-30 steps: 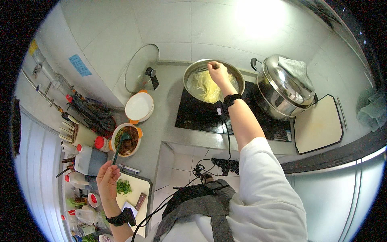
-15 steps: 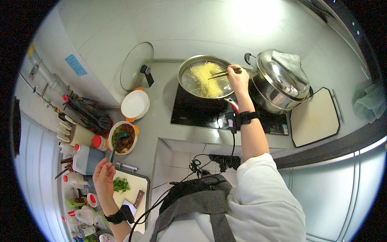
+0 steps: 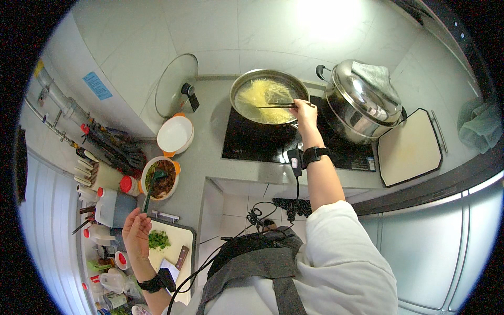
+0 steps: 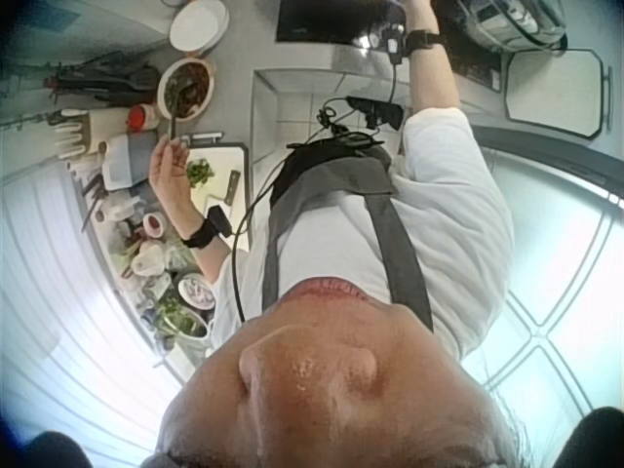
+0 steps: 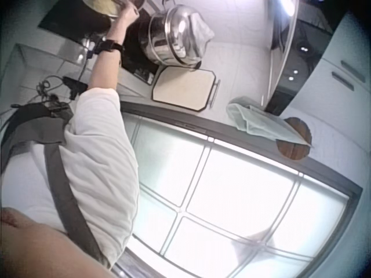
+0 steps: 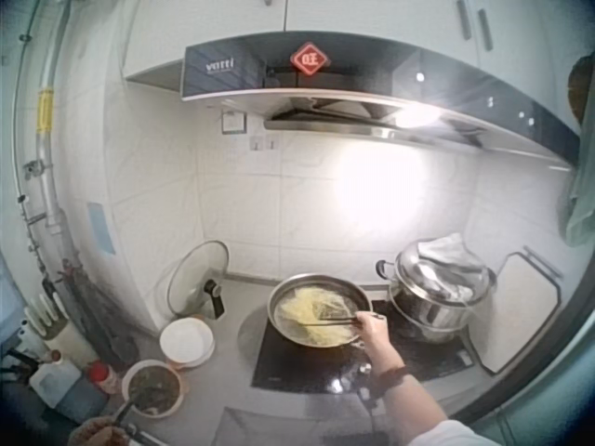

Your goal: The person adds cooked meat to a bowl, then opens a pot of boiling water and adds dry noodles. They stir the noodles with chopsticks and cover the pot to continue cooking.

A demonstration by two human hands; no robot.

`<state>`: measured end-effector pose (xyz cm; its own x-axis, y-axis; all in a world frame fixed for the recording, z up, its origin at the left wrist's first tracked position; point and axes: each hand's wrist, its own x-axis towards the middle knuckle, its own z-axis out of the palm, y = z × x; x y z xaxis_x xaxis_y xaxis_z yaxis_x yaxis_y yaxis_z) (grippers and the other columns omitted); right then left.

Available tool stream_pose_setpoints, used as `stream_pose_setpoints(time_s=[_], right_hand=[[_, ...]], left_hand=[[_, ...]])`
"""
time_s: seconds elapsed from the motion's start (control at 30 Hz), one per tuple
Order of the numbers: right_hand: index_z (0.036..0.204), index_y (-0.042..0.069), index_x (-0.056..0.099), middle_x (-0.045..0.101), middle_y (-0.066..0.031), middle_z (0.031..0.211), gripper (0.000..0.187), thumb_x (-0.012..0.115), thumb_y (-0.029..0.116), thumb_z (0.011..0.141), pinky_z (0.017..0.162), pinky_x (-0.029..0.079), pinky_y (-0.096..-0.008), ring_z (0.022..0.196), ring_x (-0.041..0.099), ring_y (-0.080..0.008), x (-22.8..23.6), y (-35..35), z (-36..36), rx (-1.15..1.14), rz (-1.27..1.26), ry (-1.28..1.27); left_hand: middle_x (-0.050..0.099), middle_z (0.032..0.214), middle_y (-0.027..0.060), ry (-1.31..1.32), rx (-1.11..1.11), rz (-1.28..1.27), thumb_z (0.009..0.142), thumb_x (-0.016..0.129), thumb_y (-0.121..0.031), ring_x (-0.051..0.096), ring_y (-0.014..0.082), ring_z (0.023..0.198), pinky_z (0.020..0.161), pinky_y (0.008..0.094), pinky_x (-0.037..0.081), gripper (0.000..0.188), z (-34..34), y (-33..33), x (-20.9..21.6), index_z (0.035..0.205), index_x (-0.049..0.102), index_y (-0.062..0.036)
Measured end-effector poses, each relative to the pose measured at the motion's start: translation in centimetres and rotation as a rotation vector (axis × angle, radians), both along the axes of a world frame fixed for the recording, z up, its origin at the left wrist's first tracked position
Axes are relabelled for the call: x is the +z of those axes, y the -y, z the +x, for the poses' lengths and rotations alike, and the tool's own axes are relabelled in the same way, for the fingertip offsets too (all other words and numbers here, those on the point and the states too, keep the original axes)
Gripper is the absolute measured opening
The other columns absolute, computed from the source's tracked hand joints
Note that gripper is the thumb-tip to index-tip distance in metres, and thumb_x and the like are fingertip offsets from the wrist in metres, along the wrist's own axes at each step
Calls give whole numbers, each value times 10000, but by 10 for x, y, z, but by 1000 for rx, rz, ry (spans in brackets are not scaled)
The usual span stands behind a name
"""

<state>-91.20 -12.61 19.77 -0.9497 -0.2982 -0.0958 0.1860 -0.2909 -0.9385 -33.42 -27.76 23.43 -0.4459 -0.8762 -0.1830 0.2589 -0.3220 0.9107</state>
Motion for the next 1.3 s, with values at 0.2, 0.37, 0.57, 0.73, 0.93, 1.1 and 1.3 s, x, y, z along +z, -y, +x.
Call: stream_pose_setpoints(time_s=[0.2,0.37,0.57,0.73,0.93,1.1,1.3], right_hand=[[884,-84,615,637,-143,878,146,621,61,871,755,597,-347,800,648,-227,-18,20,22,-14,-44,-8],[881,-87,626,642,-146,885,148,654,52,841,694,610,-315,788,655,-222,-21,29,30,-40,-88,29],[916,-98,637,648,-147,904,175,641,65,853,694,609,-301,798,655,-214,-21,32,31,-22,-98,27],[899,-68,629,642,-133,887,144,641,68,853,730,597,-332,808,651,-220,-15,32,33,-7,-75,5],[903,-36,656,648,-94,890,146,657,103,860,726,575,-293,834,643,-173,23,12,42,63,110,-300],[892,-34,672,666,-71,847,169,669,132,857,708,565,-257,773,642,-127,46,-1,50,253,254,-408],[868,-7,694,662,-66,685,161,694,146,819,612,488,-268,637,608,-103,42,-8,40,74,560,-642]], left_hand=[[669,990,109,24,15,-4,935,561,-66,665,178,842,729,280,563,285,2,-6,3,1210,550,6],[668,985,106,58,38,3,934,554,-57,662,171,834,731,277,565,283,2,-8,7,1210,548,11],[670,994,111,29,1,-18,933,562,-64,666,172,842,731,274,566,284,-1,-10,6,1207,550,9],[673,992,114,27,-6,-19,931,567,-68,668,171,840,729,272,568,286,-4,-10,7,1205,551,13],[671,996,110,25,14,-27,932,566,-68,667,165,846,728,269,565,281,-1,-11,7,1202,557,12],[668,1003,113,11,17,-29,939,553,-62,666,167,852,725,267,564,273,2,-9,3,1200,557,19],[667,1002,117,8,12,-15,940,550,-60,667,174,851,726,268,564,274,2,-7,-1,1202,556,18]])
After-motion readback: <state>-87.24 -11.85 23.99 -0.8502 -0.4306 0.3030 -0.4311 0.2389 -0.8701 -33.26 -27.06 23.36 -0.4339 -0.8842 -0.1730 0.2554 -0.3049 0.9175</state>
